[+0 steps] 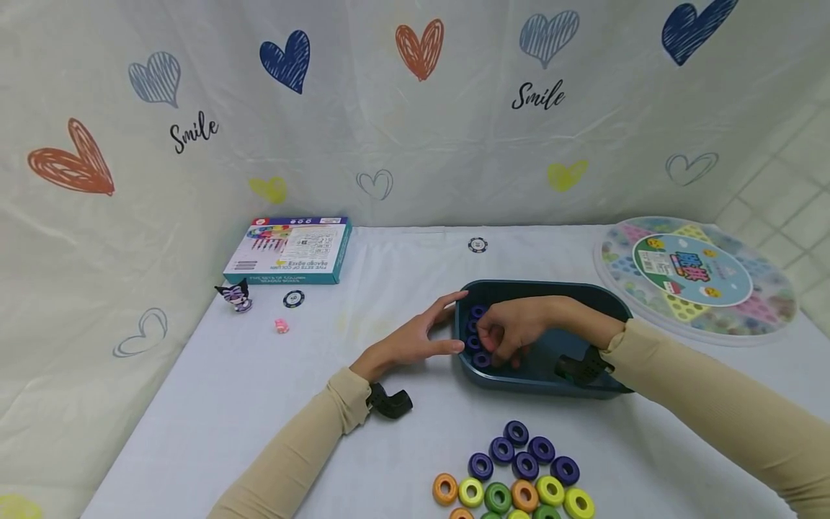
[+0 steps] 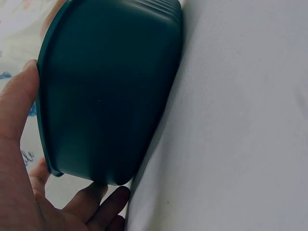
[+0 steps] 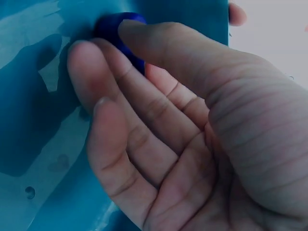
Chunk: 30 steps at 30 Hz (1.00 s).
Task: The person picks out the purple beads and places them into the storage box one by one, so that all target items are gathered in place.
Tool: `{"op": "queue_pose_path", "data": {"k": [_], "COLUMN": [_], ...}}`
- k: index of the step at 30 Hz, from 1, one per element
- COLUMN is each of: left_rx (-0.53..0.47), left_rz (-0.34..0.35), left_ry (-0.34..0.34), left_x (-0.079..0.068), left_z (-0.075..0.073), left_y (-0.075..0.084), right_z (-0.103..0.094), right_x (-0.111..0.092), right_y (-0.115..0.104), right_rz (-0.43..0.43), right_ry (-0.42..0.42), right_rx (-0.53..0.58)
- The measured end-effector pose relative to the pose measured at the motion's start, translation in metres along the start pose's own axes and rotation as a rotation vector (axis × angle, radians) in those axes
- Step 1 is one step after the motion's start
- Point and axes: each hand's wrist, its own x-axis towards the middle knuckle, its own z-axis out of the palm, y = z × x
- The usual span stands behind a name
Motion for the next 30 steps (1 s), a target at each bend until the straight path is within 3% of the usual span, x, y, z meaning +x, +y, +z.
{"op": "queue_pose_path", "data": {"k": [7,15,25,30], "left_rx": [-0.007,0.003,-0.014,-0.01], "left_rz": [-0.005,-0.027,-0.017,-0.026], "left_ry": [-0.002,-0.002,-0.007,0.001], "left_x": [0.0,0.0,0.001,0.0], "left_z": [0.001,0.0,-0.001,-0.001], "left_y": [-0.001,0.001,0.001,0.002], "right_z": [0.0,0.0,0.033,0.051], "right_x": [0.0,-0.009,-0.041,-0.058], "right_y": [0.001,-0.009,-0.022,-0.023], "right_rz": [-0.02,-0.031,-0.202,-0.205], "right_ry": [-0.009,0.063,0.345,0.498], "right_rx": [0.004,-0.056,-0.192,-0.276]}}
